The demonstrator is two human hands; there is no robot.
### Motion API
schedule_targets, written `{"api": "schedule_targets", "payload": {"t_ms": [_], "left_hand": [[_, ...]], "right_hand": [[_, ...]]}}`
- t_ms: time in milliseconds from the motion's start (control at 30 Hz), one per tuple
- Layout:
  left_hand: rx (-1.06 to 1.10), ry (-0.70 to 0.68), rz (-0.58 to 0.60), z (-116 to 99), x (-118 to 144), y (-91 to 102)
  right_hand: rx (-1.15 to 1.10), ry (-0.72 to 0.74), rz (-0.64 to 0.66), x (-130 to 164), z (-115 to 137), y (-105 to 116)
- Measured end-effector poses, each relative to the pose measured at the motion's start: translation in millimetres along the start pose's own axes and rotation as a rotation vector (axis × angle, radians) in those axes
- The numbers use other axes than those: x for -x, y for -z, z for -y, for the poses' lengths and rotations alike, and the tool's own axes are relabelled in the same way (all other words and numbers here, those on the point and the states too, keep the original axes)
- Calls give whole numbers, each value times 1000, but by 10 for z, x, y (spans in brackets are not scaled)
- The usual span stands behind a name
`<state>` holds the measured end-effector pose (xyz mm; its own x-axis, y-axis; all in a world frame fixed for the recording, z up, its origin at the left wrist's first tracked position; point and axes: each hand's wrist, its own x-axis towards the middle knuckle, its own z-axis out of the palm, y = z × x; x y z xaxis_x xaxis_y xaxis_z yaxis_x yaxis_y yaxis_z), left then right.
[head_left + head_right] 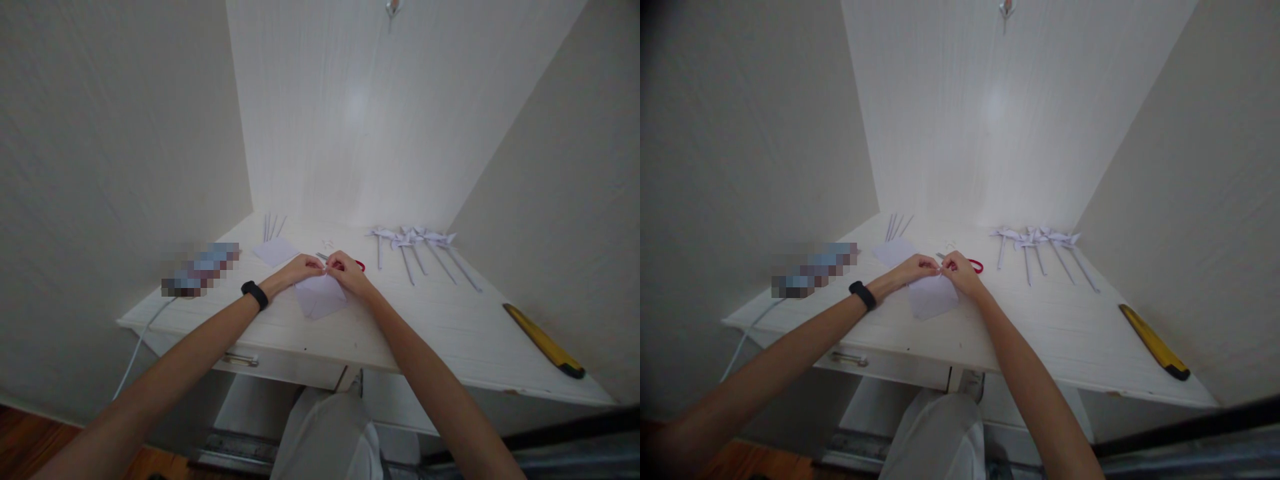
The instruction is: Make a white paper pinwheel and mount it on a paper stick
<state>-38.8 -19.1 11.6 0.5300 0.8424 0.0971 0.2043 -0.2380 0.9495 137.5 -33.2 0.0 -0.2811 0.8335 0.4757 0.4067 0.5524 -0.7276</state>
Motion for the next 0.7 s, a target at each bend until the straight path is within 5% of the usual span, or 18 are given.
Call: {"api": "schedule_targets", "payload": {"t_ms": [700], "left_hand": [[20, 38, 6, 41, -10, 13]], "right_hand": [[69, 23, 24, -7, 71, 47]]}}
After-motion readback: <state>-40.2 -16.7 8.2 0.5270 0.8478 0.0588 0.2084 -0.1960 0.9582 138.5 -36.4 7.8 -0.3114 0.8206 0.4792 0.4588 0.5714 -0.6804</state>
